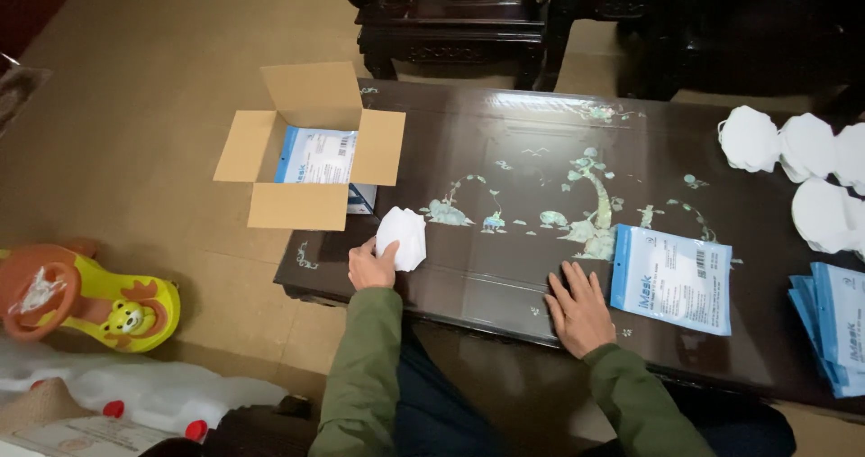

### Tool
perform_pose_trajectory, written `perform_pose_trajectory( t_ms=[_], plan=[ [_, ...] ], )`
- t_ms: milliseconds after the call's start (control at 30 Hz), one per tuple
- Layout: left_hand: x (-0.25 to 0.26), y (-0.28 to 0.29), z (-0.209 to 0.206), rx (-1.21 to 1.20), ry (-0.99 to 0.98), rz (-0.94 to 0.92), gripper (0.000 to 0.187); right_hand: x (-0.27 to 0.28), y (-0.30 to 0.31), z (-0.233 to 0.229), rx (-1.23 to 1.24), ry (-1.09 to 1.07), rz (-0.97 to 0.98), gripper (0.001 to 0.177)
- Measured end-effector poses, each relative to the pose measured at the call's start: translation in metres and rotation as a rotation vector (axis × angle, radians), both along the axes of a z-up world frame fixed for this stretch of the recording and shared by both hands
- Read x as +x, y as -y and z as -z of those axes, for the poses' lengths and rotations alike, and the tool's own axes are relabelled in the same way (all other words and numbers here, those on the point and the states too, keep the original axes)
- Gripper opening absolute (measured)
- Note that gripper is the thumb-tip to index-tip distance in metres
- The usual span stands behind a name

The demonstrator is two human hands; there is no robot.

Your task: Packing face masks into blue envelopes and organizing them on a table.

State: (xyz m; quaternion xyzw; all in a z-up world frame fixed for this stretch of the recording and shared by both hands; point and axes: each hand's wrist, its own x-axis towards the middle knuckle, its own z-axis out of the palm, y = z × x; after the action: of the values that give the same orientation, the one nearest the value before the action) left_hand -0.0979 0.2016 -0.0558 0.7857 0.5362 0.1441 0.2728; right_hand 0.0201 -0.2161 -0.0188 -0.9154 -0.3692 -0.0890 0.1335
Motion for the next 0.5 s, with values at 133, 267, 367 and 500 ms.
perform_pose_trajectory(
  t_ms=[133, 267, 367, 500],
  plan=[
    [0.002, 0.009, -0.010, 0.045, 0.075, -0.018, 0.069, 0.001, 0.001, -0.004, 0.012, 0.007, -0.021, 0.043],
    [0.001, 0.019, -0.006, 0.224, 0.285, 0.017, 0.043, 0.000, 0.001, 0.002, 0.028, 0.003, -0.026, 0.043],
    [0.003, 0.051, -0.054, 0.251, 0.500, 0.065, 0.024, 0.003, 0.002, 0.009, 0.062, 0.011, -0.006, 0.048],
    [0.002, 0.109, -0.135, -0.342, 0.671, 0.295, 0.014, 0.017, -0.004, 0.002, 0.745, -0.642, 0.121, 0.064]
  ],
)
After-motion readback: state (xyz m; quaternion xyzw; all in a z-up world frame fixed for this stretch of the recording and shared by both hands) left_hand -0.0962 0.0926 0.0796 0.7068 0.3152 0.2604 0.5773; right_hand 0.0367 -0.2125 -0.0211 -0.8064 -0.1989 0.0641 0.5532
